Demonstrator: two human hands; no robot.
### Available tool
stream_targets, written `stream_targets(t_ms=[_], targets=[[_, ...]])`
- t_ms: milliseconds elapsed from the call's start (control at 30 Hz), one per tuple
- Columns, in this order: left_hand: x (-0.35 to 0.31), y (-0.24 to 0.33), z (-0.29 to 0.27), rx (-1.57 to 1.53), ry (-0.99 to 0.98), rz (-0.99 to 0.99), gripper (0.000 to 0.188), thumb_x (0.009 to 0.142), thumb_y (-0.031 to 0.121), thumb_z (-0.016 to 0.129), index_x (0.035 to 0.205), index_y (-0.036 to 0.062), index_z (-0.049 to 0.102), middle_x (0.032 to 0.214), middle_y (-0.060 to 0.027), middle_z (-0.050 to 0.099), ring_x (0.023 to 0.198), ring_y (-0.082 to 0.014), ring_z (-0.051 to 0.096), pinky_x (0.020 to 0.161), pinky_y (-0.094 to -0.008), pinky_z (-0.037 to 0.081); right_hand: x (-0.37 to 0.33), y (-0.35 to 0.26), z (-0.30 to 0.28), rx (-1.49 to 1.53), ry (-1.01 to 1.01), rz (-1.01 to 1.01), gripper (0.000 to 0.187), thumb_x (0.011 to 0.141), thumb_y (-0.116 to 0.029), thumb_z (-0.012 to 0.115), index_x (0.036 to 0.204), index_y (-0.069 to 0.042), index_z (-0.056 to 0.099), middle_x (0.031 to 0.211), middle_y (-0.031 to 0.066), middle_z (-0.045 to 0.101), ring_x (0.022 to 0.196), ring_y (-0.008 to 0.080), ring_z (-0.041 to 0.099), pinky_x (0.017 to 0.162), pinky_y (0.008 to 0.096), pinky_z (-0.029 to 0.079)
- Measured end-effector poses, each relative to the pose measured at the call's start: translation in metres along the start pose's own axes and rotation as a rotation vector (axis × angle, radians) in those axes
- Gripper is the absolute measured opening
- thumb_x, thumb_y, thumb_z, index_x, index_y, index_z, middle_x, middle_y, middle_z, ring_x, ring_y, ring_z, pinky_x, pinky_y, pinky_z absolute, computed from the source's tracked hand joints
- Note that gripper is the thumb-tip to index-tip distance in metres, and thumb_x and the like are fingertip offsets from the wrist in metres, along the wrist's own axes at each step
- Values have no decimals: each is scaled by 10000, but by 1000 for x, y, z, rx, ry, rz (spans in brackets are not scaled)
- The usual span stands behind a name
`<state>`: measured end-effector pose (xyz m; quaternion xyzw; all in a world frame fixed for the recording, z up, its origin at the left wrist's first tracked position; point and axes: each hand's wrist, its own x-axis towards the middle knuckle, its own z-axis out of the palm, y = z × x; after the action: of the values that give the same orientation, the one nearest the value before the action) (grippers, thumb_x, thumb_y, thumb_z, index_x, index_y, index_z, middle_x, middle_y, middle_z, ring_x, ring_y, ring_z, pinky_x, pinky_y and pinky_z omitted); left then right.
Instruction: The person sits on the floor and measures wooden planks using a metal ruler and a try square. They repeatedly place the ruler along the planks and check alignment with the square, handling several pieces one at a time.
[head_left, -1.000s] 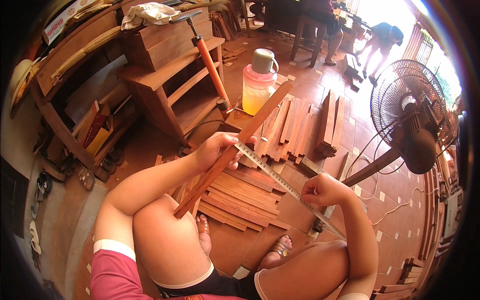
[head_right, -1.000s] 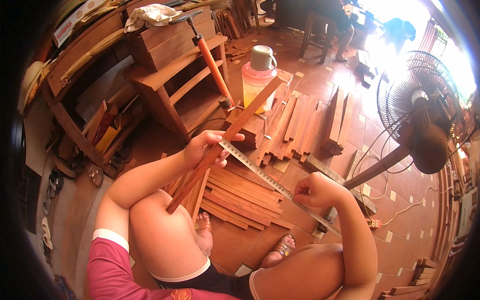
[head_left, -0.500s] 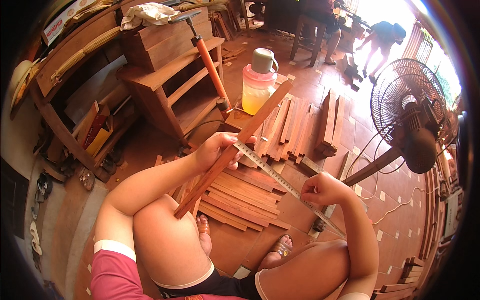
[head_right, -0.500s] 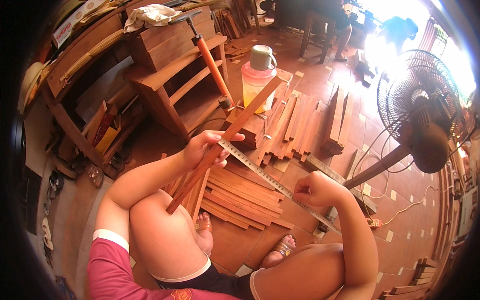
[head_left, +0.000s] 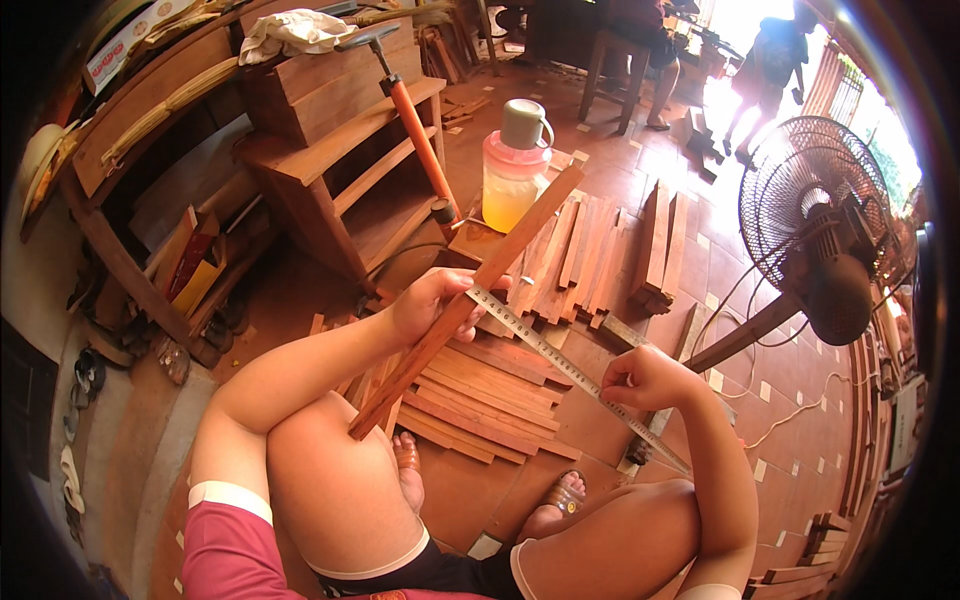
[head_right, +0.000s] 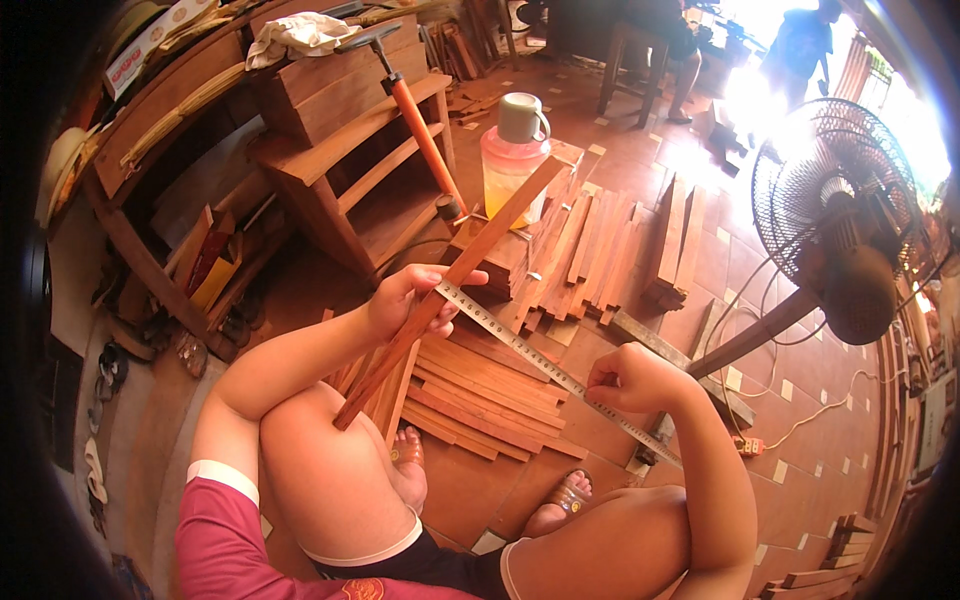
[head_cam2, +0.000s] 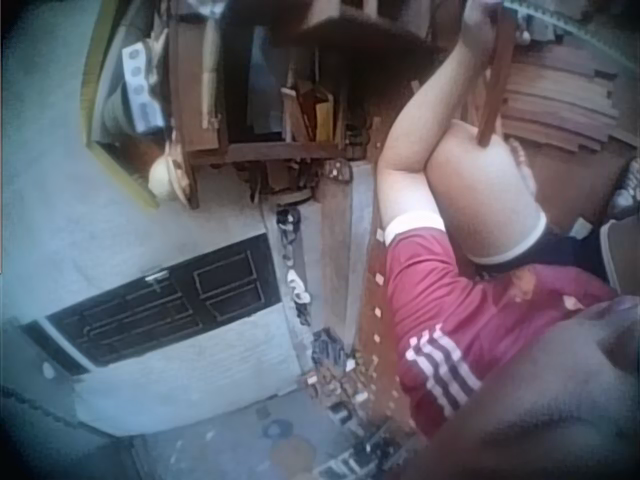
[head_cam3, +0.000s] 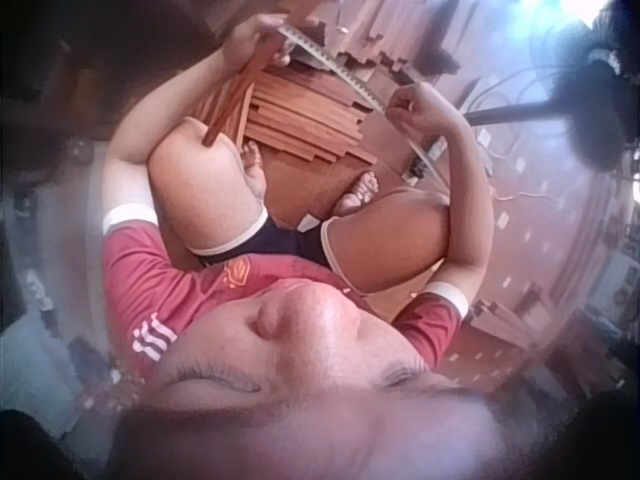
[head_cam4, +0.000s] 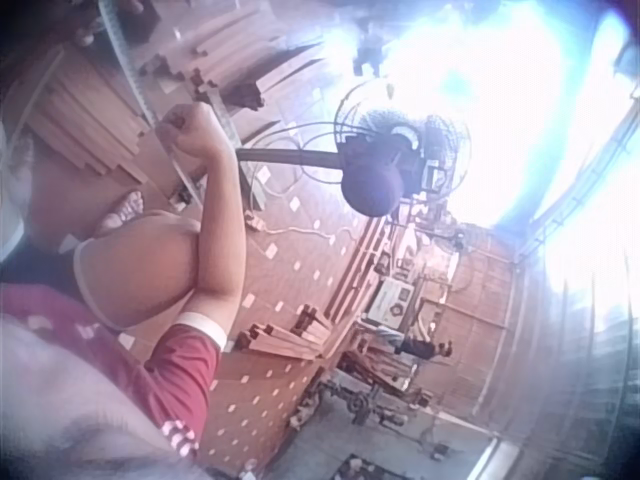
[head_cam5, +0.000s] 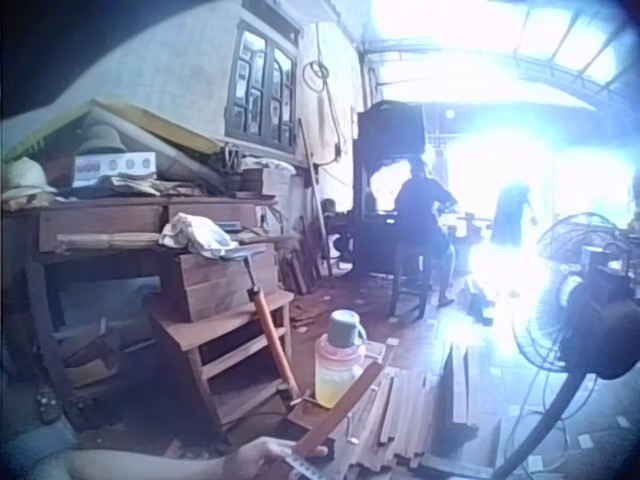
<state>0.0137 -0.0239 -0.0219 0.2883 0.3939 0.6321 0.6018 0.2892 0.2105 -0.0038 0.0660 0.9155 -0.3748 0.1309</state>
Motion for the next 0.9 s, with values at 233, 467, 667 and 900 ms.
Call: stream_targets(t_ms=[233,467,667,900], targets=[[9,-5,-9,-81,-37,-36,774,841,361,563,1476,-46,389,634,58,424,569,-83,396,572,-303,395,10,27,6,-107,0,-142,209,823,-227,693,771,-24,689,651,98,654,569,194,601,561,361,494],[10,-21,-22,-81,77,129,598,948,339,449,1405,-46,473,674,-18,524,502,-120,478,461,-281,459,0,27,7,-27,85,-131,187,755,-196,733,764,-11,709,687,112,675,621,223,641,593,365,510],[19,-25,-32,-69,15,129,573,958,314,415,1400,-45,473,686,-43,554,509,-132,500,460,-284,466,-7,25,8,-20,76,-76,182,756,-195,744,781,-16,725,722,91,701,654,210,660,606,349,518],[16,-22,-32,-87,34,126,558,961,302,402,1388,-47,480,683,-48,560,506,-136,501,461,-287,472,-10,18,4,0,71,-69,167,757,-179,726,771,-13,719,699,88,691,634,199,652,585,338,512]])
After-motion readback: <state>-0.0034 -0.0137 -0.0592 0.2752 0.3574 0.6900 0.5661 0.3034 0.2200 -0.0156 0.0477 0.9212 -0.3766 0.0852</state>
